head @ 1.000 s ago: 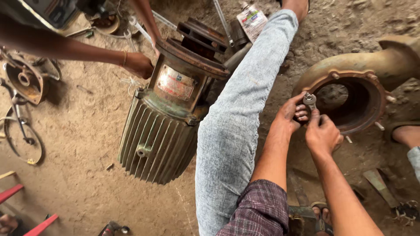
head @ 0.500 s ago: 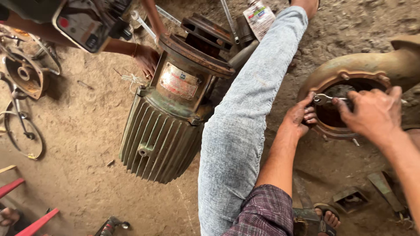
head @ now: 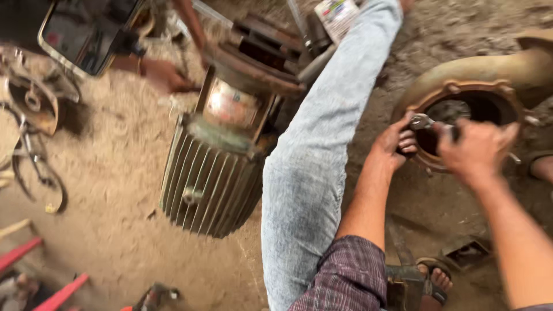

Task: The person sits on the ground and uses a spanner to loosen and remove bolts securing the volute casing of a water pump to its electric motor, repositioning the spanner on successive bolts while another person steadies the motor.

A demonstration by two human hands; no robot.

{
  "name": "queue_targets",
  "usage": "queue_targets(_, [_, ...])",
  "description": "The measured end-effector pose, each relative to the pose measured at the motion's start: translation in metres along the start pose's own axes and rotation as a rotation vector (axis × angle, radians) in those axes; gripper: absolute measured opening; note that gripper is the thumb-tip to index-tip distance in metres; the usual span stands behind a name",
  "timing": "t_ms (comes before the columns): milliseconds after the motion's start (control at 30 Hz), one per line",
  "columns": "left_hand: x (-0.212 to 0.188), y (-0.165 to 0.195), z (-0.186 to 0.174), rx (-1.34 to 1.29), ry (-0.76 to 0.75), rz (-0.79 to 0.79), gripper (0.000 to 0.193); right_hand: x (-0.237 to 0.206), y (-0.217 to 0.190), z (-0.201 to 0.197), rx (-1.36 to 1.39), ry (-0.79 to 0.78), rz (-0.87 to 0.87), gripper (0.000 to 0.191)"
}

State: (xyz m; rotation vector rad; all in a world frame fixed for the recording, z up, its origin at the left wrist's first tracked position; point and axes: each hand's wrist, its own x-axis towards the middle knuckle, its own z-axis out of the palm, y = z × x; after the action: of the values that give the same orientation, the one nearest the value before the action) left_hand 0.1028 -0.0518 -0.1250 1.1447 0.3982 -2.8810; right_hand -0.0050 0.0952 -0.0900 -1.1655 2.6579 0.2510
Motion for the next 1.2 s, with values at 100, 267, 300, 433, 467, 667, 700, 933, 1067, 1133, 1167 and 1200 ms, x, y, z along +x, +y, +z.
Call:
queue_targets(100, [0.005, 0.003, 0.000, 0.083, 0.175, -0.006, 0.018, -0.023, -0.040, 0.019, 0.230, 0.193, 0.279, 0.052])
queue_targets(267, [0.002, 0.000, 0.001, 0.082, 0.135, -0.026, 0.025, -0.045, -0.071, 0.009, 0.579, -0.135, 0.623, 0.059])
queue_targets(300, [0.001, -0.002, 0.002, 0.062, 0.121, -0.022, 0.026, -0.045, -0.063, 0.001, 0.571, -0.162, 0.574, 0.059])
queue_targets(433, [0.000, -0.006, 0.003, 0.059, 0.196, -0.014, 0.025, -0.034, -0.023, -0.030, 0.408, -0.115, 0.332, 0.054])
queue_targets(467, [0.000, -0.006, 0.003, 0.045, 0.209, -0.007, 0.028, -0.027, -0.014, -0.036, 0.335, -0.132, 0.237, 0.054])
queue_targets(667, [-0.002, -0.004, 0.008, 0.036, 0.218, 0.000, 0.031, 0.024, 0.010, -0.059, -0.045, -0.140, -0.156, 0.052])
queue_targets(700, [-0.002, -0.004, 0.009, 0.038, 0.215, -0.001, 0.031, 0.031, 0.011, -0.063, -0.091, -0.151, -0.203, 0.052])
queue_targets(933, [-0.004, -0.002, 0.012, 0.044, 0.226, 0.014, 0.030, 0.047, 0.016, -0.058, -0.068, -0.217, -0.254, 0.052])
queue_targets(1067, [-0.004, -0.003, 0.010, 0.057, 0.231, 0.002, 0.031, 0.028, 0.031, -0.019, -0.010, -0.213, -0.119, 0.048])
queue_targets(1133, [-0.003, -0.003, 0.009, 0.062, 0.220, 0.010, 0.033, 0.014, 0.027, 0.000, 0.011, -0.103, -0.068, 0.046])
queue_targets(1167, [-0.003, -0.002, 0.010, 0.053, 0.198, 0.008, 0.035, 0.004, 0.020, 0.008, -0.006, -0.015, -0.051, 0.044])
queue_targets(1200, [-0.002, -0.001, 0.011, 0.055, 0.167, 0.004, 0.037, -0.003, 0.008, 0.014, -0.026, 0.082, -0.024, 0.043])
